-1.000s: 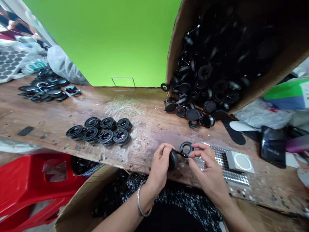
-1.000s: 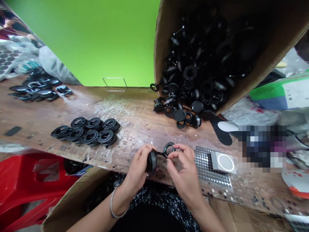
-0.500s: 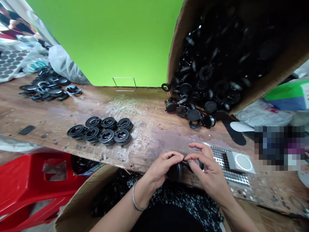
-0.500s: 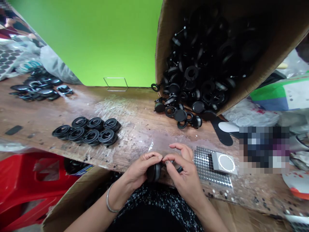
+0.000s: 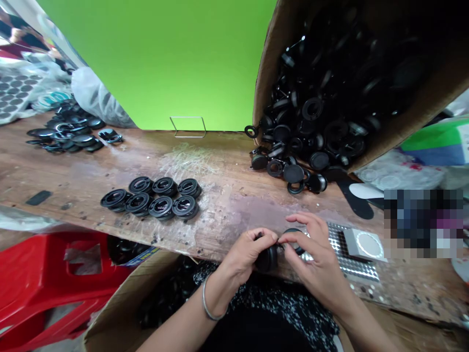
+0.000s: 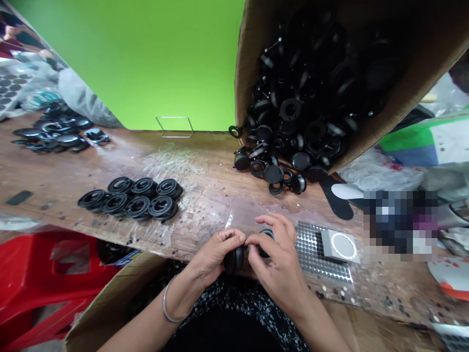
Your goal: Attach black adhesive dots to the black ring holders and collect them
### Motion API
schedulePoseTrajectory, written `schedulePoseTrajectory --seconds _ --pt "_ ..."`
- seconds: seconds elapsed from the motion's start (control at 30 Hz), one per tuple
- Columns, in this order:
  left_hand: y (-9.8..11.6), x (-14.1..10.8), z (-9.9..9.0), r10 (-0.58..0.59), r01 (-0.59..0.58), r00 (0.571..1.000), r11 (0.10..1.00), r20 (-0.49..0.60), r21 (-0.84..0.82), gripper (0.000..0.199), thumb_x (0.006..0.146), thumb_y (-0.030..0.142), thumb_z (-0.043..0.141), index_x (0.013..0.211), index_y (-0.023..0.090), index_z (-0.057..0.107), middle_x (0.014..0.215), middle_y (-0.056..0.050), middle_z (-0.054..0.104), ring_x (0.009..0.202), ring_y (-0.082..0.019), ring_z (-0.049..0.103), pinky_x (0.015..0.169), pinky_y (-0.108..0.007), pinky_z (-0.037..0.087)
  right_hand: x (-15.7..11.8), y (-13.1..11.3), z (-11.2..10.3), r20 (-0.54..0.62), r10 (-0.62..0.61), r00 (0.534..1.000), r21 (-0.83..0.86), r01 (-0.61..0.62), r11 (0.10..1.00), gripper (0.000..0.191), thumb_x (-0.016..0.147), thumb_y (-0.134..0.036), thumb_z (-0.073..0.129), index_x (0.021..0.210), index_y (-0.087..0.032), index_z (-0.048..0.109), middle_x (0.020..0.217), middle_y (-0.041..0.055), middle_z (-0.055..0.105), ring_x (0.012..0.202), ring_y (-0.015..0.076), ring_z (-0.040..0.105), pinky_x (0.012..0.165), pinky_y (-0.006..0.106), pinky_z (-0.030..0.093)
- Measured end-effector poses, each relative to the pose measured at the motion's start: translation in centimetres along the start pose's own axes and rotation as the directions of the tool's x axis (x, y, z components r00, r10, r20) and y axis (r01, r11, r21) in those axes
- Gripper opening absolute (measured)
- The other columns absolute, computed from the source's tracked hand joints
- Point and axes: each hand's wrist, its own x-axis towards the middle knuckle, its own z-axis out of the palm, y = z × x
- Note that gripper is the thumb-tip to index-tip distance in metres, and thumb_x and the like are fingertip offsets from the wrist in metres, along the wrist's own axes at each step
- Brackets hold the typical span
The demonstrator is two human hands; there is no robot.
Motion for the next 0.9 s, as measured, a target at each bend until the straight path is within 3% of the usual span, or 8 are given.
schedulePoseTrajectory --seconds 0.3,0.53,0.63,0.77,0.9 --pt "-0.04 0.02 0.09 0.036 -0.036 0.999 0.999 0.0 0.007 0.026 0.069 0.037 0.076 0.064 0.016 0.063 0.06 0.005 0.05 0.056 -0.008 0.039 0.056 -0.023 0.029 0.58 0.31 -0.58 0.065 -0.085 0.994 -0.155 0.094 0.983 0.015 0.083 -0.01 0.056 0.086 -0.022 0.065 0.115 0.0079 0.056 0.122 0.0312 0.043 0.101 0.055 0.032" --pt "-0.42 0.18 0.19 0.142 -0.133 0.988 0.982 -0.062 0.138 0.023 0.071 0.037 0.074 0.069 0.016 0.066 0.064 0.003 0.054 0.06 -0.01 0.043 0.057 -0.022 0.033 0.69 0.48 -0.49 0.045 0.144 0.988 0.007 -0.145 0.989 0.004 0.085 -0.022 0.06 0.085 -0.022 0.063 0.105 0.0067 0.059 0.109 0.025 0.051 0.093 0.045 0.041" --pt "-0.67 0.21 0.37 0.188 -0.173 0.98 0.966 -0.067 0.19 0.021 0.075 0.036 0.071 0.07 0.016 0.065 0.067 0.002 0.055 0.063 -0.01 0.045 0.061 -0.021 0.035 0.61 0.13 -0.11 0.047 0.164 0.985 -0.012 -0.163 0.986 0.007 0.084 -0.021 0.06 0.078 -0.023 0.064 0.104 0.0055 0.06 0.109 0.0258 0.05 0.095 0.048 0.038" --pt "-0.9 0.1 0.7 0.166 -0.152 0.984 0.967 -0.056 0.207 0.019 0.077 0.033 0.07 0.07 0.016 0.066 0.066 0.002 0.055 0.063 -0.01 0.045 0.062 -0.02 0.037 0.57 0.04 0.12 0.091 0.18 0.979 -0.019 -0.179 0.984 0.01 0.082 -0.017 0.059 0.074 -0.022 0.06 0.101 0.0051 0.059 0.104 0.0251 0.05 0.091 0.046 0.039" --pt "-0.9 -0.07 0.98 0.142 -0.134 0.985 0.988 -0.095 0.083 0.021 0.079 0.039 0.068 0.08 0.018 0.069 0.069 0.003 0.054 0.063 -0.009 0.047 0.06 -0.019 0.041 0.35 0.88 -0.45 0.104 0.19 0.976 -0.013 -0.19 0.982 0.012 0.081 -0.014 0.056 0.072 -0.021 0.056 0.095 0.0046 0.058 0.099 0.0234 0.05 0.086 0.042 0.04"
